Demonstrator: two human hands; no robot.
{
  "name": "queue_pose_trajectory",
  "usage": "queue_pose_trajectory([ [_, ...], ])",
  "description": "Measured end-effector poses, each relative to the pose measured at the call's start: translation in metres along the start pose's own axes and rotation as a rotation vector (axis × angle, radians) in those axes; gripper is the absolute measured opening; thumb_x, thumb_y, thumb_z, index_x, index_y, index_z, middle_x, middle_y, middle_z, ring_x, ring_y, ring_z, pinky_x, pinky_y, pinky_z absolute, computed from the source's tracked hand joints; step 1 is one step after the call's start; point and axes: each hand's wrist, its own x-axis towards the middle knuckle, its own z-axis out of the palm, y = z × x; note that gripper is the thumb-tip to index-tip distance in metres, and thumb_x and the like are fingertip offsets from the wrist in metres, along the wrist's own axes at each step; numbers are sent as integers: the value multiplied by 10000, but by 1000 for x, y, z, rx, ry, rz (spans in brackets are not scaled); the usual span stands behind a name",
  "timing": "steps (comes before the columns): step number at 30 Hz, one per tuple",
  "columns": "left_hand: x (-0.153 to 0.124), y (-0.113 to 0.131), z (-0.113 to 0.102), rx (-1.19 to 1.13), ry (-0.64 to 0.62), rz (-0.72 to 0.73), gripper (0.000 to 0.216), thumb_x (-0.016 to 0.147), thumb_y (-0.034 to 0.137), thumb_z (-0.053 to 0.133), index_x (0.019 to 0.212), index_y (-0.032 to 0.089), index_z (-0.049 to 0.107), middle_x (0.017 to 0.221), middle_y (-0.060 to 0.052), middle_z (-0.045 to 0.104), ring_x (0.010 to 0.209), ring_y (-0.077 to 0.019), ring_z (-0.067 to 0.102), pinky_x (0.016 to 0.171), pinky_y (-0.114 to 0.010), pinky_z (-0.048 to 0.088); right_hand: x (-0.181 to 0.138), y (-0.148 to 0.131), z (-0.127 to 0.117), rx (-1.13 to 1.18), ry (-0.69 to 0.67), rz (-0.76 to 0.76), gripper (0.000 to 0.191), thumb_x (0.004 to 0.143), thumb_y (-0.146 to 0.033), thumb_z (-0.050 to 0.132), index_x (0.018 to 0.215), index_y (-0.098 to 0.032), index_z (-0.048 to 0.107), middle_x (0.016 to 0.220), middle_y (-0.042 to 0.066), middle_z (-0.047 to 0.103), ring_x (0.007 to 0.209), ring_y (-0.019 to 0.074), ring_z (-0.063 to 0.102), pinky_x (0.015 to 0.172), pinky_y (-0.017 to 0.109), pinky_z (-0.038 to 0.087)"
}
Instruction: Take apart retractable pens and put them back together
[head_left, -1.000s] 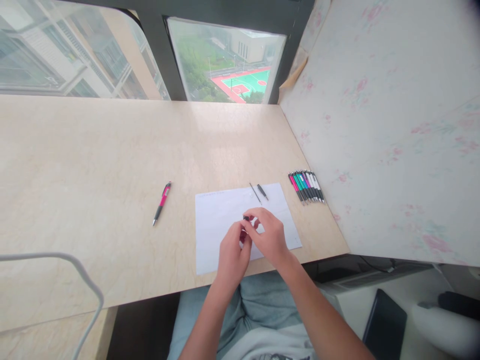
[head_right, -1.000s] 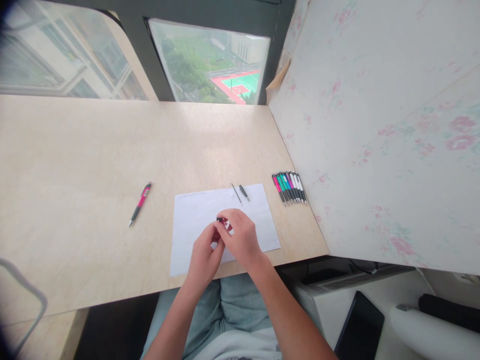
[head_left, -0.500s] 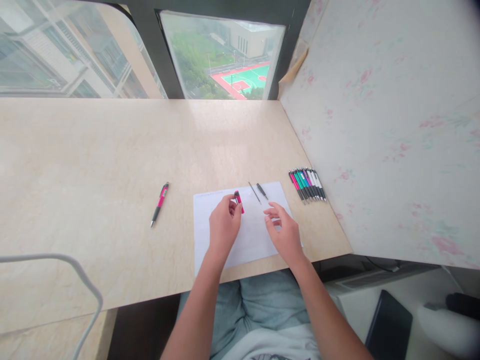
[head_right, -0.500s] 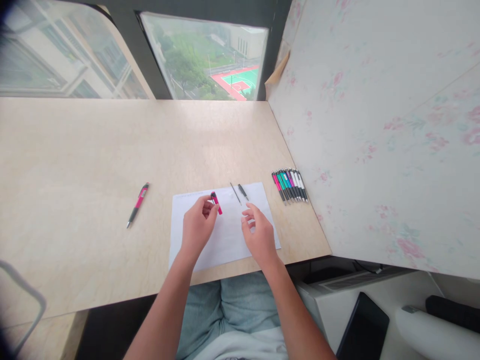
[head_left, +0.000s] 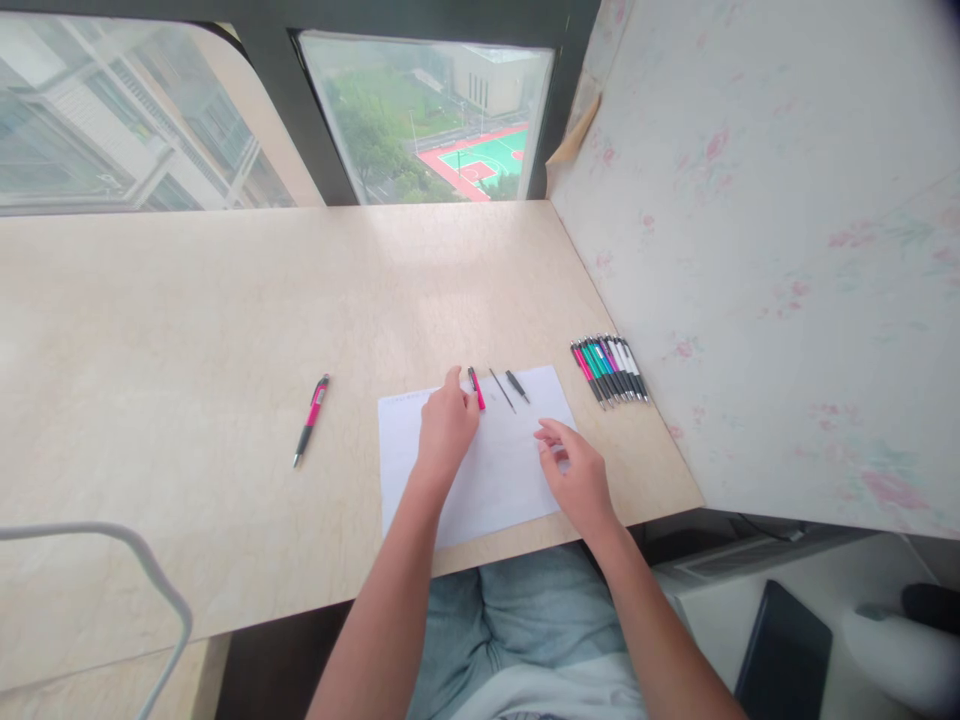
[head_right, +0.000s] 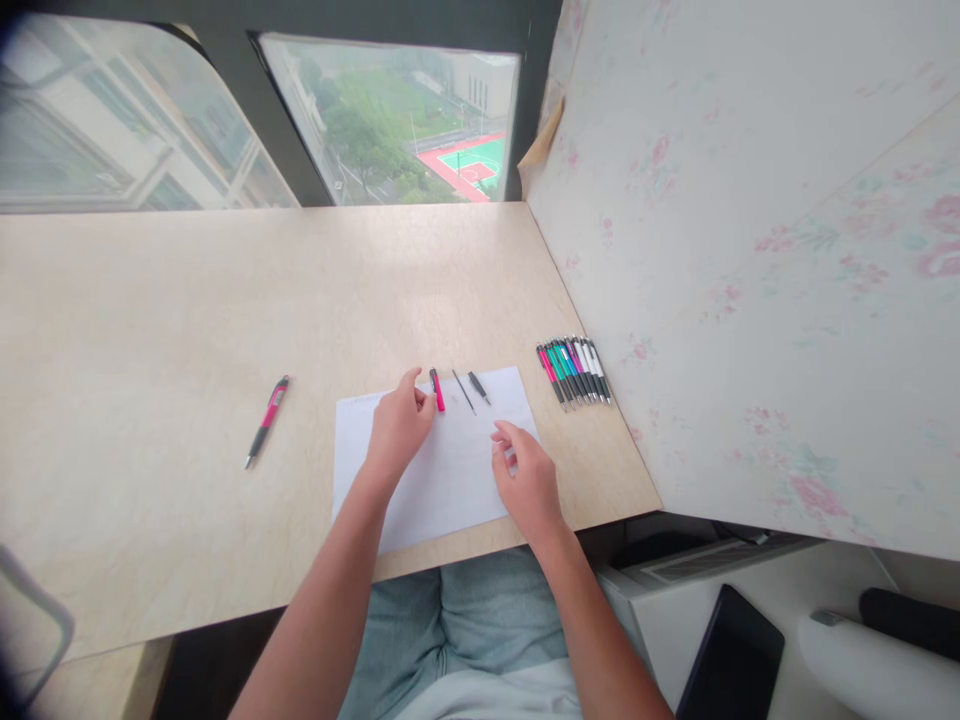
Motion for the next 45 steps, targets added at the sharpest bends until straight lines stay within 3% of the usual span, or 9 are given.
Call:
queue_pose_trajectory([
  [4, -20, -2, -9, -22, 74, 36, 437, 908, 172, 520, 1343, 138, 506, 820, -39, 702, 729, -193, 631, 702, -319, 431, 1, -2, -1, -6, 30, -11, 274, 940, -262, 492, 1163, -199, 639, 1038, 101, 747, 878, 206, 708, 711, 325, 581],
  [8, -58, -11, -16, -124, 99, 136, 147, 943, 255, 508, 941, 197, 642, 769, -8, 680, 665, -148, 596, 672, -284, 426, -2, -5, -6, -41, 48, -16, 203, 954, -299, 506, 1006, -201, 676, 900, 71, 745, 757, 188, 679, 663, 312, 540],
  [14, -116, -20, -9, -294, 41, 229, 253, 986, 300, 461, 791, 194, 583, 675, 10, 616, 605, -123, 539, 617, -250, 417, -18, -22, -2, -2, -25, -162, 288, 997, -257, 444, 759, -197, 595, 639, 1, 581, 601, 133, 539, 607, 277, 430],
  [18, -136, -28, -1, -307, 138, 283, 274, 987, 253, 454, 738, 195, 550, 612, 24, 533, 561, -115, 490, 567, -238, 387, -27, -25, 7, 5, -63, -295, 258, 990, -200, 443, 767, -202, 574, 639, -8, 524, 595, 129, 476, 595, 275, 394],
  [23, -130, -39, -1, -109, 221, 334, 138, 969, 223, 495, 869, 201, 587, 712, 4, 596, 641, -136, 541, 631, -256, 419, -15, -21, 8, -98, 3, -354, 151, 955, -164, 495, 865, -204, 610, 751, 33, 619, 726, 172, 530, 691, 311, 430],
  [27, -117, -45, -2, 62, 278, 339, 111, 959, 215, 505, 924, 207, 610, 839, -36, 648, 775, -183, 591, 729, -306, 451, -4, -17, 7, -174, -11, -367, 149, 936, -171, 519, 827, -211, 613, 793, 46, 644, 793, 198, 556, 755, 341, 440],
  [32, -107, -52, 6, 201, 246, 329, 113, 939, 209, 518, 915, 204, 629, 894, -60, 640, 809, -216, 585, 769, -364, 454, -3, -4, 15, -297, -52, -315, 171, 927, -173, 526, 787, -208, 617, 772, 49, 632, 791, 213, 547, 769, 352, 435],
  [45, -106, -52, 6, 236, 220, 326, 112, 941, 203, 504, 914, 211, 612, 892, -60, 632, 812, -217, 578, 756, -364, 436, -1, -1, 17, -268, -52, -292, 179, 919, -177, 523, 771, -210, 616, 765, 42, 630, 784, 209, 544, 760, 345, 431],
])
